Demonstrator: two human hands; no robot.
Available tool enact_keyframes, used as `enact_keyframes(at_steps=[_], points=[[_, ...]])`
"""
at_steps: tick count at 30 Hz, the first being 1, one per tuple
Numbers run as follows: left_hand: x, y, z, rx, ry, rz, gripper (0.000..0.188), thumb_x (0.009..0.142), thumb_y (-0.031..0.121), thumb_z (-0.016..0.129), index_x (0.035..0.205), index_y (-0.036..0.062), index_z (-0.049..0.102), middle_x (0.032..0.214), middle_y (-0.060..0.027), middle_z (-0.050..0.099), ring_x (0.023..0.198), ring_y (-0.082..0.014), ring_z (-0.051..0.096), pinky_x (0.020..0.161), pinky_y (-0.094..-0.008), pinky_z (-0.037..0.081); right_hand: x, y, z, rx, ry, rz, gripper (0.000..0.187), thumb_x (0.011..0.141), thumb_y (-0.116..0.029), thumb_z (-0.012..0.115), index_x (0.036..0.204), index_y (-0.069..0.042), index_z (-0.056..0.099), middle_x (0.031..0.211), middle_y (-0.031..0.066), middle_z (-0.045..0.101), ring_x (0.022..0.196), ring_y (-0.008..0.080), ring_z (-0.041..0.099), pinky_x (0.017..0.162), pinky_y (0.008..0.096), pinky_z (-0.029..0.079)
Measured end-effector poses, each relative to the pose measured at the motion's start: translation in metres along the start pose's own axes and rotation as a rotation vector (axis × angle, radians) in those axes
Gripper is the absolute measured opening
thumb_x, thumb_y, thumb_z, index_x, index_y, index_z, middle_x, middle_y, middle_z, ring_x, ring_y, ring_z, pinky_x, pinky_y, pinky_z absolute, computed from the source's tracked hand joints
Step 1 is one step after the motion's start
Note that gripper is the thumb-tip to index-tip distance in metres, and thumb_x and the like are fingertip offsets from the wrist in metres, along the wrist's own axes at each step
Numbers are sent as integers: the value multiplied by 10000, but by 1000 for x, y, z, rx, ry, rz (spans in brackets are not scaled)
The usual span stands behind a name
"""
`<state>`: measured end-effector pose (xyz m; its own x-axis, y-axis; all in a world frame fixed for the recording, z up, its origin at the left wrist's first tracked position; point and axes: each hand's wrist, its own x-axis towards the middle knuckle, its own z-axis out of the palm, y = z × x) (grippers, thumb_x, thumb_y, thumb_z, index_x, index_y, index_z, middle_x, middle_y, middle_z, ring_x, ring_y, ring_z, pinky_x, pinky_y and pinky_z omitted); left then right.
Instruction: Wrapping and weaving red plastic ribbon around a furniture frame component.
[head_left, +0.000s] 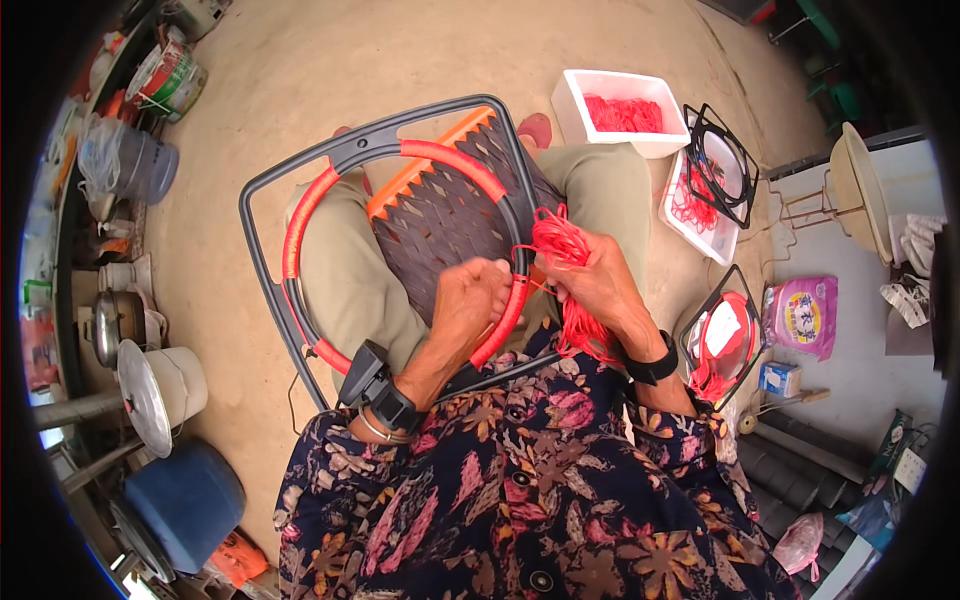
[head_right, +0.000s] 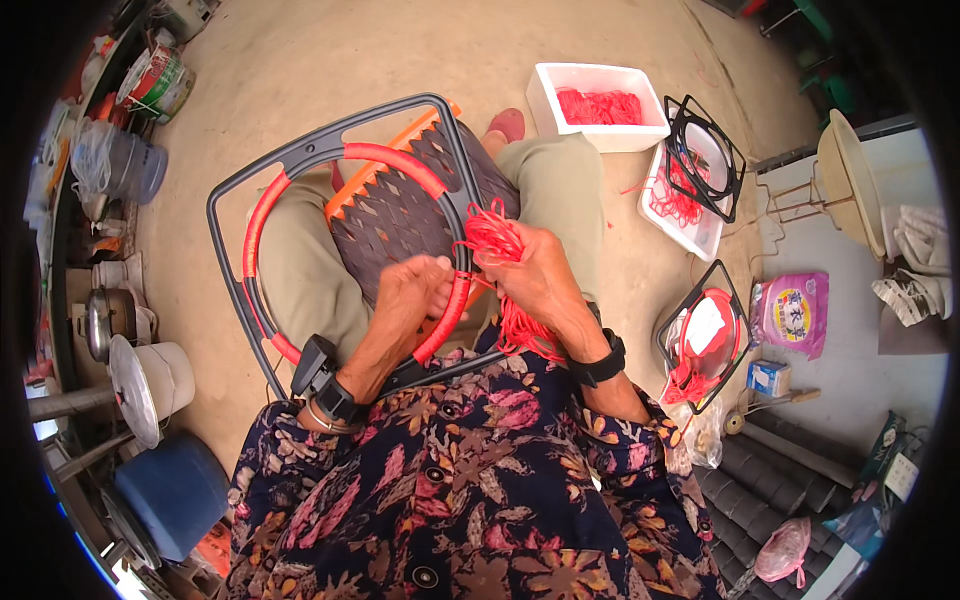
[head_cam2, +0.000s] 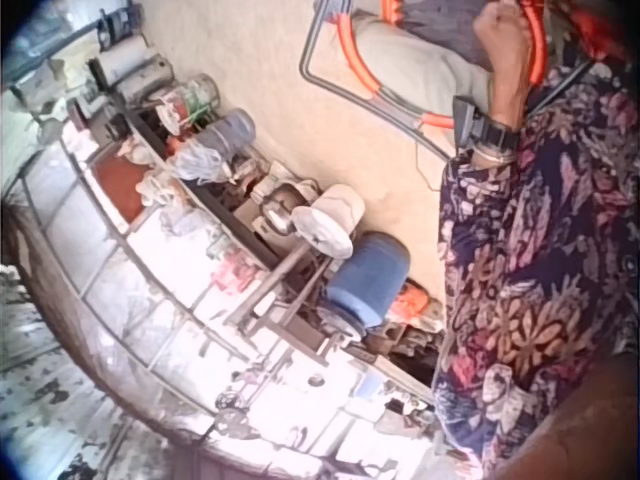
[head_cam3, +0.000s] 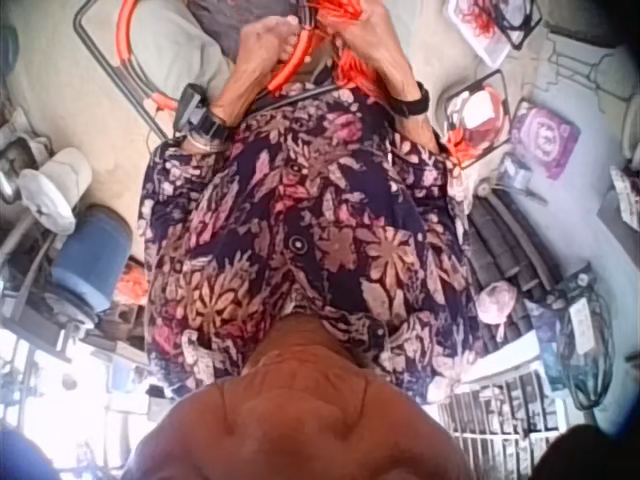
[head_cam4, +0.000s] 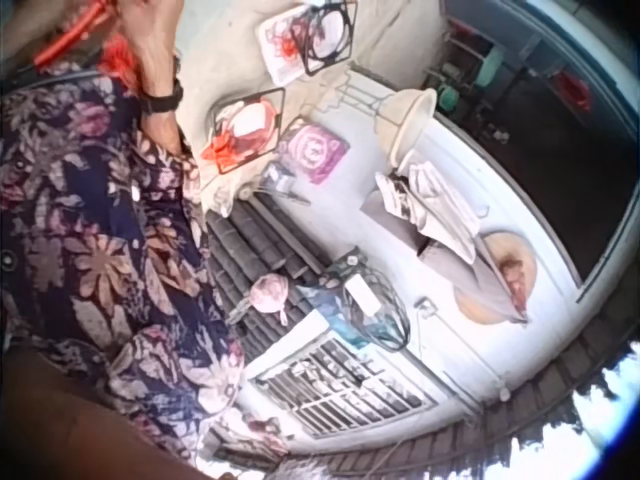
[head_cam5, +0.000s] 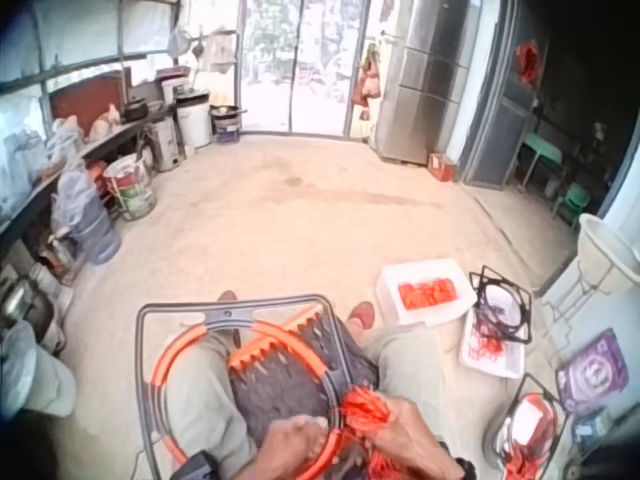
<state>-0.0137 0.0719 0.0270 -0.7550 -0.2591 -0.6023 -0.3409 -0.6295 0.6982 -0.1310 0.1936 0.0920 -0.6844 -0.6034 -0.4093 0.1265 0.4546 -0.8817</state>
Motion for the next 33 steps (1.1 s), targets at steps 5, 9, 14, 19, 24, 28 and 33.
enact_keyframes(at_steps=[5, 9, 14, 19, 24, 28, 33], points=[[-12, 4, 8, -270, -207, -88, 260, 982, 211, 512, 1008, -48, 530, 790, -196, 652, 550, -247, 648, 435, -289, 524, -2, -8, -5, 62, -9, 40, 86, 868, -99, 640, 889, -16, 626, 705, 0, 594, 574, 74, 532, 517, 223, 437], [-14, 3, 10, -142, -190, -19, 274, 1004, 221, 449, 1059, -43, 498, 813, -209, 653, 525, -242, 634, 399, -271, 491, -4, -5, -11, 142, -18, 94, 100, 872, -118, 644, 864, -22, 616, 692, -2, 584, 561, 70, 530, 509, 213, 425], [-24, 12, 10, -231, -264, 0, 279, 998, 211, 459, 1079, -52, 509, 772, -188, 652, 467, -189, 591, 373, -242, 440, -13, -7, -17, 239, -47, 54, 120, 871, -141, 664, 867, -28, 624, 656, -9, 571, 546, 68, 524, 489, 222, 414], [-30, 8, 7, -295, -305, -6, 300, 1011, 233, 428, 1078, -48, 510, 785, -188, 652, 473, -188, 590, 380, -235, 438, -25, -26, -15, -9, -91, 33, 120, 871, -150, 673, 873, -37, 632, 638, -17, 558, 532, 67, 512, 484, 224, 396], [-30, 3, 4, -287, -365, 63, 314, 1019, 261, 414, 1031, -37, 515, 793, -187, 646, 489, -187, 597, 389, -231, 436, -28, -11, -20, 137, -151, 11, 119, 870, -144, 670, 853, -33, 629, 626, -14, 546, 522, 70, 504, 469, 230, 394], [-31, 7, 5, -344, -369, 21, 249, 1006, 228, 457, 1014, -17, 505, 777, -193, 643, 491, -196, 584, 428, -262, 470, -28, 3, -21, 507, -77, 70, 108, 868, -118, 654, 822, -31, 611, 622, -8, 529, 513, 78, 492, 463, 232, 390], [-34, 5, 8, -210, -305, 30, 165, 961, 158, 552, 984, 1, 509, 722, -180, 641, 440, -192, 556, 396, -257, 434, -32, 2, -22, 613, -99, 73, 107, 865, -114, 653, 819, -31, 603, 623, -8, 512, 504, 81, 481, 462, 229, 382]])
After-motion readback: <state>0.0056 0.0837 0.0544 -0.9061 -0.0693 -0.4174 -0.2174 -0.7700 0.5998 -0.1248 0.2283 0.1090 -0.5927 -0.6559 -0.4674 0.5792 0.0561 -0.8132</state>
